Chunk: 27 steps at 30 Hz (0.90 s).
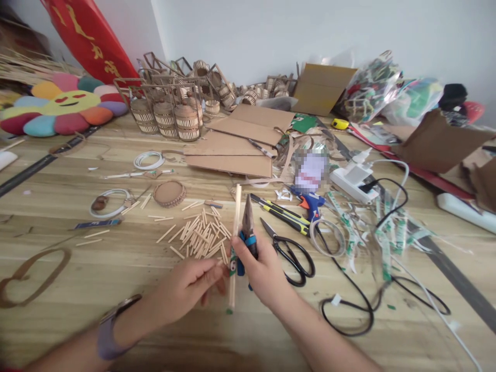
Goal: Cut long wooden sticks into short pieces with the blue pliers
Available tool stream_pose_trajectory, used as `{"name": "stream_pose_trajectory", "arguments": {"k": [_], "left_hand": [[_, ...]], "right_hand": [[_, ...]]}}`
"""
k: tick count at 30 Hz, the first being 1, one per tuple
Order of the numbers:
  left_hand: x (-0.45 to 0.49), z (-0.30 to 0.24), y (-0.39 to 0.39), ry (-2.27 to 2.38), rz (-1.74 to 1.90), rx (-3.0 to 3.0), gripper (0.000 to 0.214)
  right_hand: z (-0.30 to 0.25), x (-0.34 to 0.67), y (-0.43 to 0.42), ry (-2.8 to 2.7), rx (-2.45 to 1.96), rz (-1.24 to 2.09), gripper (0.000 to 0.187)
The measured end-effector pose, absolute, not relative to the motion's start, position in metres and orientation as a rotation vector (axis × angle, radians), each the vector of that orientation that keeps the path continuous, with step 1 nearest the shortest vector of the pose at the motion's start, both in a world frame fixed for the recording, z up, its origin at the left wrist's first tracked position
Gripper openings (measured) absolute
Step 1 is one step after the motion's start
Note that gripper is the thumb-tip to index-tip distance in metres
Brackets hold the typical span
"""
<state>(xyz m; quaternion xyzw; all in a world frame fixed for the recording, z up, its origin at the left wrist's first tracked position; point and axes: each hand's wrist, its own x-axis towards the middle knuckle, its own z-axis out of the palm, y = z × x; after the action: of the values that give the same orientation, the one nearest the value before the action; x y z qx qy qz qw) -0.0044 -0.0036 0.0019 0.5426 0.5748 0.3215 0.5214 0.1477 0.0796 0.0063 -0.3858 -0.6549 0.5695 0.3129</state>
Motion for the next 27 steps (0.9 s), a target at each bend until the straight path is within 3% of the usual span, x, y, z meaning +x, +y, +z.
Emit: {"name": "stream_pose_trajectory", "arguments": {"k": [6,17,23,27], "left_hand": [[-0.019,0.002,0.008,1.406,1.266,0.871,0.042],[-0.028,0.005,0.014,1.304,1.687,0.534,0.033],[-0.025,0.01,0.015,1.257,1.681,0.477,0.034],[-0.045,0.01,0.018,1.272,1.875,0.326,0.023]], "right_hand": [[0.02,0.146,0.073,-2.253,-0.926,1.457,0.021],[0.034,0.159,0.065,-2.59,-1.037,1.231,0.018],[0.041,0.192,0.071,-2.631,-1.136,1.058,0.02],[0.035,0.219,0.073,-2.599,-1.179,0.966,0.018]]}}
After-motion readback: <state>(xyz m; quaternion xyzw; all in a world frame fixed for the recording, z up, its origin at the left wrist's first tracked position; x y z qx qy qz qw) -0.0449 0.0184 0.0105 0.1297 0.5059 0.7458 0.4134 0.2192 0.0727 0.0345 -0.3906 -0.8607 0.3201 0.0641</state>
